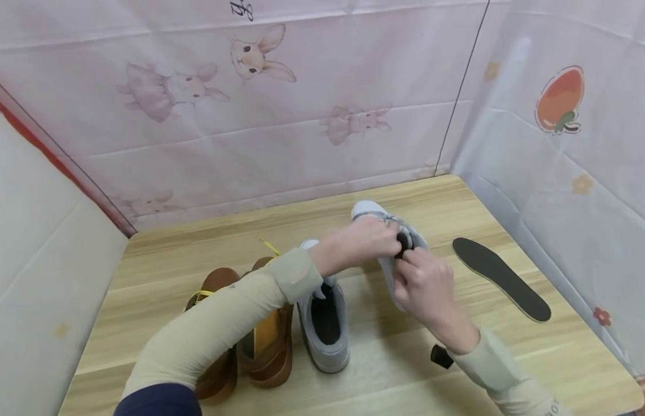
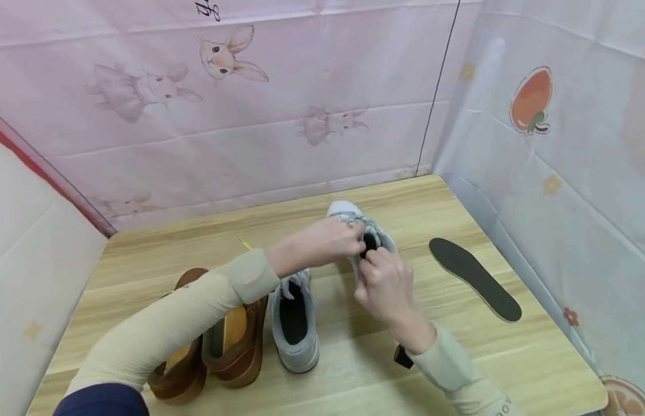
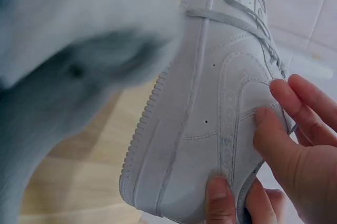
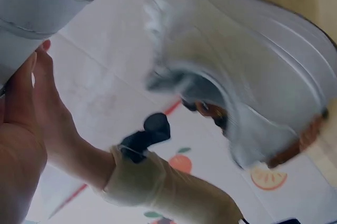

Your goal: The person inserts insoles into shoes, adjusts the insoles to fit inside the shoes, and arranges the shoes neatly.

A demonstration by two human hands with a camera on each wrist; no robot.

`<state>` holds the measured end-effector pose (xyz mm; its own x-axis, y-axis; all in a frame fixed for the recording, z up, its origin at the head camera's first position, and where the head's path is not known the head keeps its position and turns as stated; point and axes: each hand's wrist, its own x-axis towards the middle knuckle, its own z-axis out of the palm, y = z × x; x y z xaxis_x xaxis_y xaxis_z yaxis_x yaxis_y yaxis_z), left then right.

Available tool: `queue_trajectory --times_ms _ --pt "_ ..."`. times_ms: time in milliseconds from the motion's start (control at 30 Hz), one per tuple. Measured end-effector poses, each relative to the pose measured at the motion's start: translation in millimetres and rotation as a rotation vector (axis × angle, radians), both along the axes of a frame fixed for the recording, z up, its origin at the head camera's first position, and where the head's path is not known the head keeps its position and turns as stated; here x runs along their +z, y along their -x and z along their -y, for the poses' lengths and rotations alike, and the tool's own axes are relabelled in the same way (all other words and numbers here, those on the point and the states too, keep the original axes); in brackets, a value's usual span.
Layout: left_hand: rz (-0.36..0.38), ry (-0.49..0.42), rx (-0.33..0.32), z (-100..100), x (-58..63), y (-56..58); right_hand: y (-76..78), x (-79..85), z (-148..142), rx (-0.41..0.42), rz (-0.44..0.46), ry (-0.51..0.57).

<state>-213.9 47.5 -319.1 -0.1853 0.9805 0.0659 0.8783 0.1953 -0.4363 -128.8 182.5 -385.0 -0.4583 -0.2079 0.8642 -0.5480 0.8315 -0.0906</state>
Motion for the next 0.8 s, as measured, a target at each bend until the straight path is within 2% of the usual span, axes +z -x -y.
queue_trajectory --times_ms 100,300,400,600,800 --pt "-0.039 0.007 -0.033 4.1 -6.1 -14.4 -14.5 -4.9 6.7 0.008 -0.026 0.018" --pt "-0.212 -0.018 -0.120 9.8 -28.0 -34.7 -31.5 -20.3 18.9 0.023 -0.074 0.027" --pt "-0.203 -0.010 -0.122 11.6 -37.5 -38.4 -34.5 -29.6 24.6 0.026 -0.084 0.037" --pt "-0.148 0.028 -0.085 17.9 -48.2 -44.7 -41.4 -46.5 33.2 0.032 -0.057 0.034" --pt "-0.125 -0.003 -0.079 22.1 -58.9 -49.5 -48.3 -60.1 38.7 0.076 -0.016 0.016"
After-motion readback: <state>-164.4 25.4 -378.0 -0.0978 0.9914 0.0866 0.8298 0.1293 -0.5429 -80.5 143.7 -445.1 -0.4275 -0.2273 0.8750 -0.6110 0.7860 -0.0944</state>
